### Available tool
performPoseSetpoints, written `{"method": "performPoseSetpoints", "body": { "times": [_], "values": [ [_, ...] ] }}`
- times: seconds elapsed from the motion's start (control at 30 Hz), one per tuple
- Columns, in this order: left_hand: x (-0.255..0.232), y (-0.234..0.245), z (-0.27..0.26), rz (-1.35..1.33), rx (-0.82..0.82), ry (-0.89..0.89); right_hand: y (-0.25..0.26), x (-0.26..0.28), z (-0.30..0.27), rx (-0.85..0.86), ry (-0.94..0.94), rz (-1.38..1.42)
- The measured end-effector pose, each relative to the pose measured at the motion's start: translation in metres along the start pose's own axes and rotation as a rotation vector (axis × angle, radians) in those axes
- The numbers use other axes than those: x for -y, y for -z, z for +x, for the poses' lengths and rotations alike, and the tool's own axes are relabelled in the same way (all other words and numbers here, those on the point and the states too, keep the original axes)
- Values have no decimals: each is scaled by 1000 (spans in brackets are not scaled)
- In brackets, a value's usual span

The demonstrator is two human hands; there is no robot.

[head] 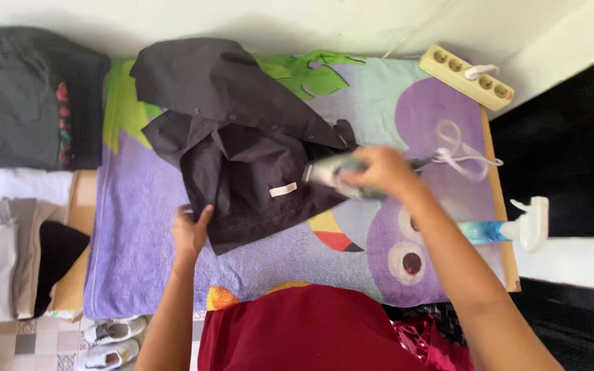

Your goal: The person irons a dark-colored shirt on a table covered with a purple towel. They spray the shirt with water, smooth the fabric, and use an iron to press different sections, including the sleeves and body. The person flips the shirt over to iron the other side and continues smoothing the fabric.

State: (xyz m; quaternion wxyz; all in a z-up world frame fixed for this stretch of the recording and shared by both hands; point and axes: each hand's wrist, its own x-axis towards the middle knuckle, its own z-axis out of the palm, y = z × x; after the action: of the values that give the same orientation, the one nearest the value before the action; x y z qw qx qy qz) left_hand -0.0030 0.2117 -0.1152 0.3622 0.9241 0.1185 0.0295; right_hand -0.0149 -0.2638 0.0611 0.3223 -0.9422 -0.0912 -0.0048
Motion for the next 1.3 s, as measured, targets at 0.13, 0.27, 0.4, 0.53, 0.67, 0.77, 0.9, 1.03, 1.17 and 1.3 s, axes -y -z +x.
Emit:
{"method": "performPoseSetpoints", "body": {
  "times": [0.13, 0.27, 0.4, 0.53, 0.67, 0.77, 0.9, 1.03, 1.17, 1.3],
  "values": [
    [14, 7, -8, -100, 52, -75, -66, 27, 11, 340, 179, -425],
    [29, 17, -30, -46, 43, -25, -82, 17, 27, 283, 187, -491],
    [29, 17, -50, -80, 33, 37, -86, 27, 24, 314, 145, -480],
    [26, 23, -54, -236, -4, -86, -100, 56, 15, 312, 178, -441],
    [22, 28, -44, -144, 74, 1, -130, 94, 22, 323, 179, -422],
    [17, 35, -34, -194, 110, -51, -158, 127, 23, 521, 117, -433],
    [16, 44, -23, -115, 152, 12, -206, 162, 23, 483, 227, -412],
    [20, 49, -18, -241, 76, 106, -237, 183, 22, 289, 234, -316],
    [20, 57, -26, -146, 103, 105, -218, 170, 20, 503, 164, -332],
    [-3, 64, -56, -306, 384, 390, -156, 107, 15, 377, 95, -349]
  ]
}}
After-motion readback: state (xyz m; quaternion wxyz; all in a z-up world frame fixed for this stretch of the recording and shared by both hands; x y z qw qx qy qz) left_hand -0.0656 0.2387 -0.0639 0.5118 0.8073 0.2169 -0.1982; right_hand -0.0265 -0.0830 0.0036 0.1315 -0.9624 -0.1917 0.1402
